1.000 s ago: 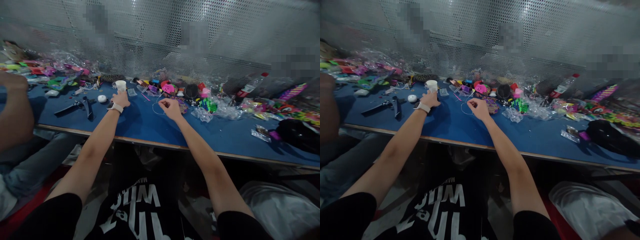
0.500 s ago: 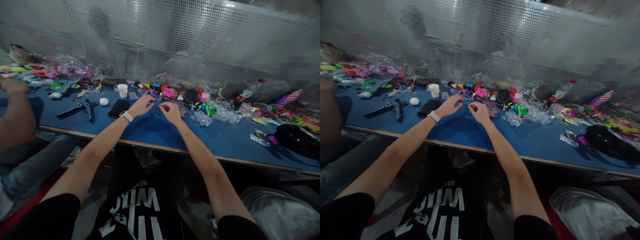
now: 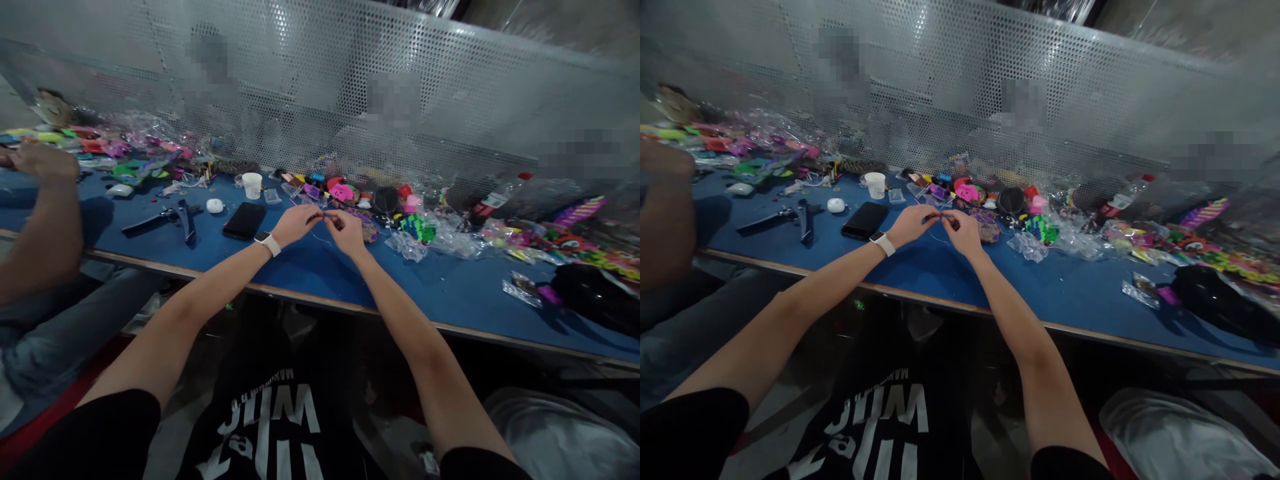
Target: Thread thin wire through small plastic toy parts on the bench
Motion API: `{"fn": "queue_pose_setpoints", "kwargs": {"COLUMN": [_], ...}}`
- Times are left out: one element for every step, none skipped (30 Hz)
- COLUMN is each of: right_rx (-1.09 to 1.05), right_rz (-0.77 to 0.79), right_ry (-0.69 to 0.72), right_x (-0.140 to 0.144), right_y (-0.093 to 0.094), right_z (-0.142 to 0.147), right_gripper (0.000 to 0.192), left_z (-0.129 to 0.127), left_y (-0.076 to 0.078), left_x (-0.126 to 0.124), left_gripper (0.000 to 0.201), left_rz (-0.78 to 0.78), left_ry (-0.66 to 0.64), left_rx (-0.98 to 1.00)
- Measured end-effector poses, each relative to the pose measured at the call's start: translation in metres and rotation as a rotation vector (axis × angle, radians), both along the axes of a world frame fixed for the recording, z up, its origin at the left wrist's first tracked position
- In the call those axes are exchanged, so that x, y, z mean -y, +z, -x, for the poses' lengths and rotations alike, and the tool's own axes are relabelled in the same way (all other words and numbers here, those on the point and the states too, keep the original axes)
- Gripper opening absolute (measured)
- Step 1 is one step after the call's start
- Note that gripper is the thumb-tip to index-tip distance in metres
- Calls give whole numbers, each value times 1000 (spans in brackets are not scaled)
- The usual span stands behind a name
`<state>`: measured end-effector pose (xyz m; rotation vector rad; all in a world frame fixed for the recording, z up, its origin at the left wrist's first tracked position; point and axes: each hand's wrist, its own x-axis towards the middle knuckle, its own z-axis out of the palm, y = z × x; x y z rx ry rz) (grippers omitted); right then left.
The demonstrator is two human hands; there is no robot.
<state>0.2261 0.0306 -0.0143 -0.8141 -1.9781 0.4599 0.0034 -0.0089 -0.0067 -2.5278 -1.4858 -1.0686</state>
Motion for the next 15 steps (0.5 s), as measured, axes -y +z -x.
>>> {"fn": "queue_pose_setpoints", "kwargs": {"right_rx": [-1,2,6,11,15,20,25,28,32,38,46,56,67,78,89], "right_rz": [21,50,85,125,164,199,223,234,228,210,185,160,143,134,135], "right_ry": [21,51,88,127,163,191,207,211,204,186,163,142,127,121,122], "right_x": [-1,-1,-1,-1,-1,0,1,2,2,3,2,2,2,1,0], "right_y": [0,-1,-1,0,0,1,2,4,5,6,7,8,9,9,9], "right_z": [-1,-1,-1,-1,-1,-1,-1,-1,-2,-2,-2,-3,-3,-3,-3], "right_gripper": [71,76,80,85,89,91,92,91,90,88,86,86,86,87,87], "left_z": [0,-1,-1,0,0,1,1,1,1,0,0,-1,-1,-2,-2], "left_y": [0,-1,-2,-2,-3,-3,-3,-4,-4,-3,-3,-2,-2,-1,0], "left_x": [1,1,1,1,1,1,1,1,1,2,2,3,4,5,6], "left_gripper": [22,24,26,27,28,29,30,31,31,32,32,32,31,31,30], "left_rz": [-12,-25,-39,-53,-66,-78,-87,-93,-98,-101,-102,-103,-102,-101,-99], "left_ry": [-3,-9,-18,-29,-41,-51,-58,-60,-58,-54,-47,-40,-34,-29,-27], "left_rx": [-11,-19,-26,-33,-41,-51,-61,-71,-79,-87,-92,-97,-101,-105,-109]}}
